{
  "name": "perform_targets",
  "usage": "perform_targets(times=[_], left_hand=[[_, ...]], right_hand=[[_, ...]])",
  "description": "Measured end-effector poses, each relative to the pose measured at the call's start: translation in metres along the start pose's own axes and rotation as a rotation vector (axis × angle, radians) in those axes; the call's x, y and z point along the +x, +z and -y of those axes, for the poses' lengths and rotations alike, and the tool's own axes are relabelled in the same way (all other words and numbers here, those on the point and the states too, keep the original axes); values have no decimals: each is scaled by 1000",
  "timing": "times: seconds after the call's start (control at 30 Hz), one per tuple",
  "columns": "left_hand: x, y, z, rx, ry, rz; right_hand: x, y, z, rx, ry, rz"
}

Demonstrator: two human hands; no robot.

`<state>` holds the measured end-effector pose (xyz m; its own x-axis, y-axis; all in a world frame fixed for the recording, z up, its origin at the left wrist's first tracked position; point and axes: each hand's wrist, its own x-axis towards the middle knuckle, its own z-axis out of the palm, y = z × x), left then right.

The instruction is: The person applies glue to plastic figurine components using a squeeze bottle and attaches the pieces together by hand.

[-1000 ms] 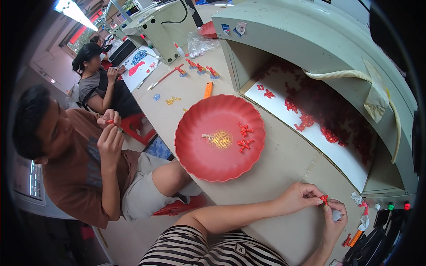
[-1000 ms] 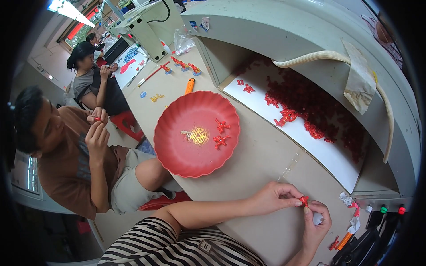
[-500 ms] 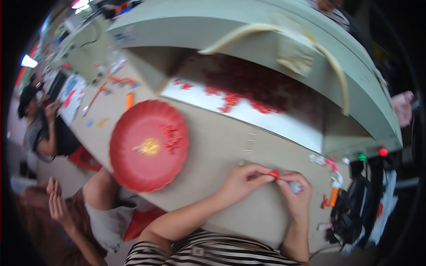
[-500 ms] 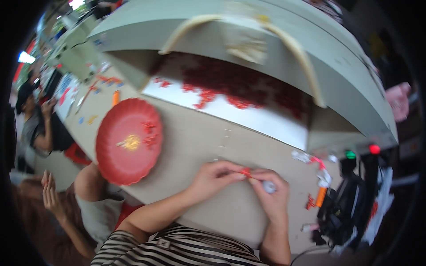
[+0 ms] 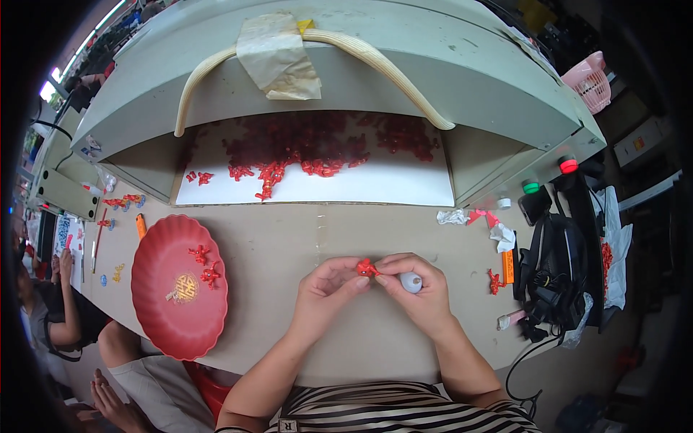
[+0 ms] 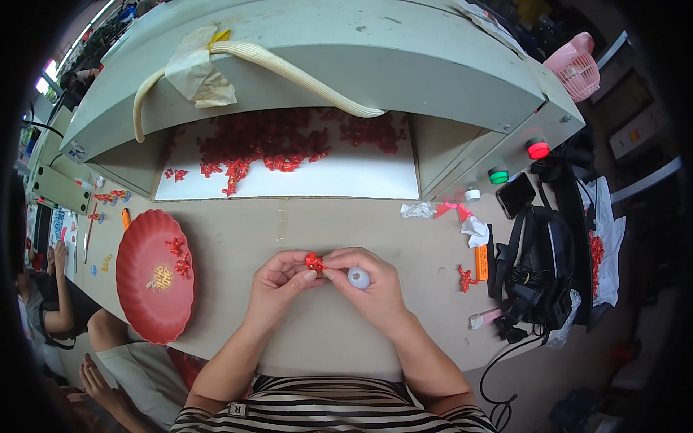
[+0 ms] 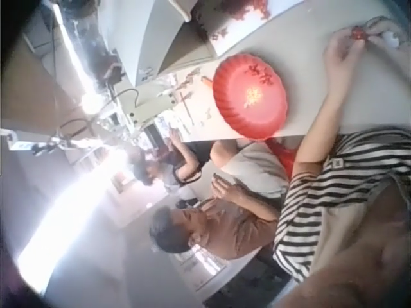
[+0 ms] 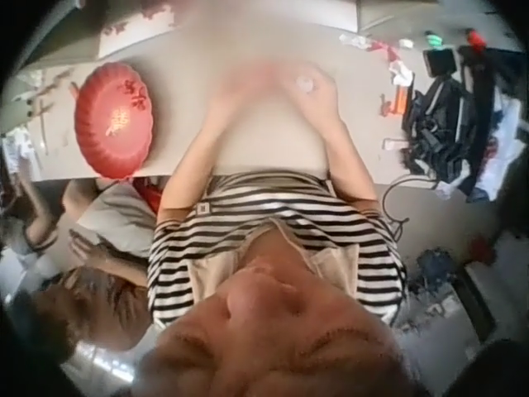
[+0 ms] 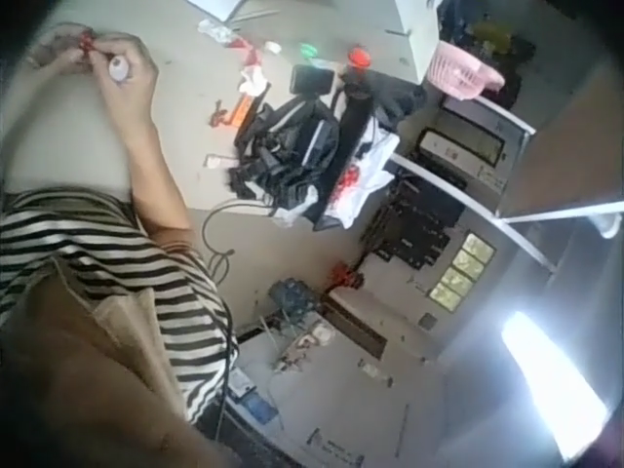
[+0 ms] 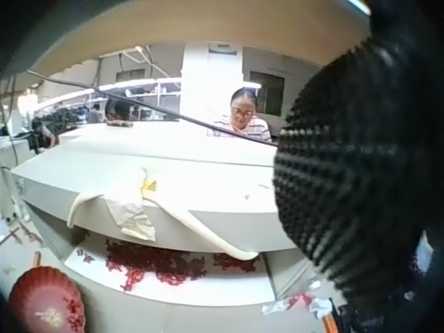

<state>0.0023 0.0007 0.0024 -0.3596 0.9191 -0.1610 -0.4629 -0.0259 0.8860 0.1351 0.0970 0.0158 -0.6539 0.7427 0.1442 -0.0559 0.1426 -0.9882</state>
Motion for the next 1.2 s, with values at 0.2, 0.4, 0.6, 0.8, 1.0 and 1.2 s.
perform_targets(times=[0.2, 0.4, 0.6, 0.8, 1.0, 1.2], left_hand=[[-5, -11, 4, -35, -59, -58], [-3, -8, 19, -143, -28, 25], [-3, -5, 15, -172, -61, 61], [-1, -8, 4, -65, 79, 60], [-2, -3, 3, -56, 60, 42], [-4, 0, 4, -14, 96, 36]], right_hand=[[3, 8, -4, -60, -55, 10], [-11, -1, -4, 57, 77, -73], [-13, 2, 2, 33, 165, -70], [1, 13, 4, 35, 35, 0], [-2, 6, -1, -97, -33, 27], [-6, 5, 3, -102, -45, 29]])
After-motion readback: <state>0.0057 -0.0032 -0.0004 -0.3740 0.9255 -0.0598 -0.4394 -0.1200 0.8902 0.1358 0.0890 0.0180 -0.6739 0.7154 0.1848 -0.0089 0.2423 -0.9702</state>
